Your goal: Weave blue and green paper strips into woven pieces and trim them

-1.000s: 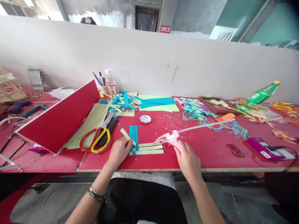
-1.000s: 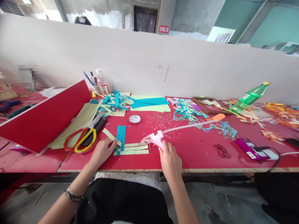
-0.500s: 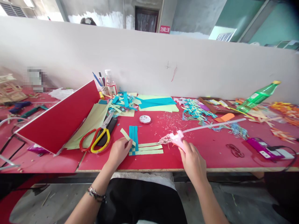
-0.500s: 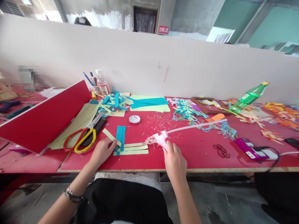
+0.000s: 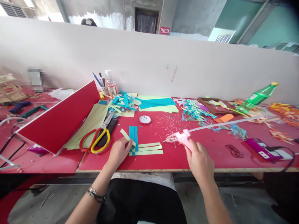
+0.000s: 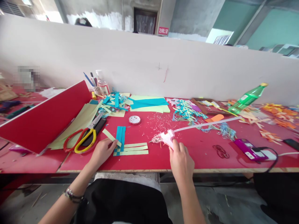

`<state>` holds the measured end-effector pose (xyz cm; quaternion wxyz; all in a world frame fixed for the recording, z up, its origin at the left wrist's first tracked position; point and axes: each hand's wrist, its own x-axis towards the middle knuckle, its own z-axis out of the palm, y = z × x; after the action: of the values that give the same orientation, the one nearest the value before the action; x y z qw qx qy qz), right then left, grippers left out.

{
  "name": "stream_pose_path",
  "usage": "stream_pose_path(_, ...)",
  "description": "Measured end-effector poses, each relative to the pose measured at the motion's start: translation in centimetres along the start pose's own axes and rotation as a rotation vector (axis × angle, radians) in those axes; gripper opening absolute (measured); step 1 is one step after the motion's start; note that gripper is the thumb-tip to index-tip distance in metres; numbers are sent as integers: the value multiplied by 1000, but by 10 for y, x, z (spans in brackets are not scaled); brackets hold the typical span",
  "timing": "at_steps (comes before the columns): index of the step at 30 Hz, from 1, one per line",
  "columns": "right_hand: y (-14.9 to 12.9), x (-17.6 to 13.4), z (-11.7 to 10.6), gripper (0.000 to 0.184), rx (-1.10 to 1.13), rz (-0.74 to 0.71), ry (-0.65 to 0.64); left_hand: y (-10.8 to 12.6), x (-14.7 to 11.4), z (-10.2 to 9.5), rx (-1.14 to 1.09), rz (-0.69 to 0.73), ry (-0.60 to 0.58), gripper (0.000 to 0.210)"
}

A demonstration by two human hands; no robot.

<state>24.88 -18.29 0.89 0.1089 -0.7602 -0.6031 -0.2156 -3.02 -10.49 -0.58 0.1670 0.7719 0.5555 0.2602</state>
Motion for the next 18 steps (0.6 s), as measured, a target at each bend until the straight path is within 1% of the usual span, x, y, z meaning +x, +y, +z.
stream_pose_path(2, 3, 9, 0, 33, 16, 33, 2, 2, 0, -1, 8, -10, 1, 38)
stream_pose_path(4, 4, 23, 4, 39, 73, 79, 2, 4, -1, -3, -1, -36, -29, 39)
stream_pose_path(6, 1, 38, 13, 46, 145, 123, -16, 6, -2, -6, -29, -22, -61, 35)
stream_pose_path(8, -5, 52, 26, 48, 199, 138, -72, 6, -3, -7, -56, 28, -71, 28)
stream_pose_path(11, -15, 66, 46, 40, 244, 87, -200, 3, -4, -5, -66, 30, -52, 23)
stream_pose_path(13, -18, 70, 53, 34, 237, 40, -221, 0, -4, -3, -67, 10, -41, 23)
stream_pose_path(15, -19, 69, 52, 33, 200, 26, -140, -2, -5, 0, -68, 19, -38, 22)
stream_pose_path(18, -25, 58, 37, 32, 194, 42, 43, -4, -6, 2, -53, 43, -32, 23)
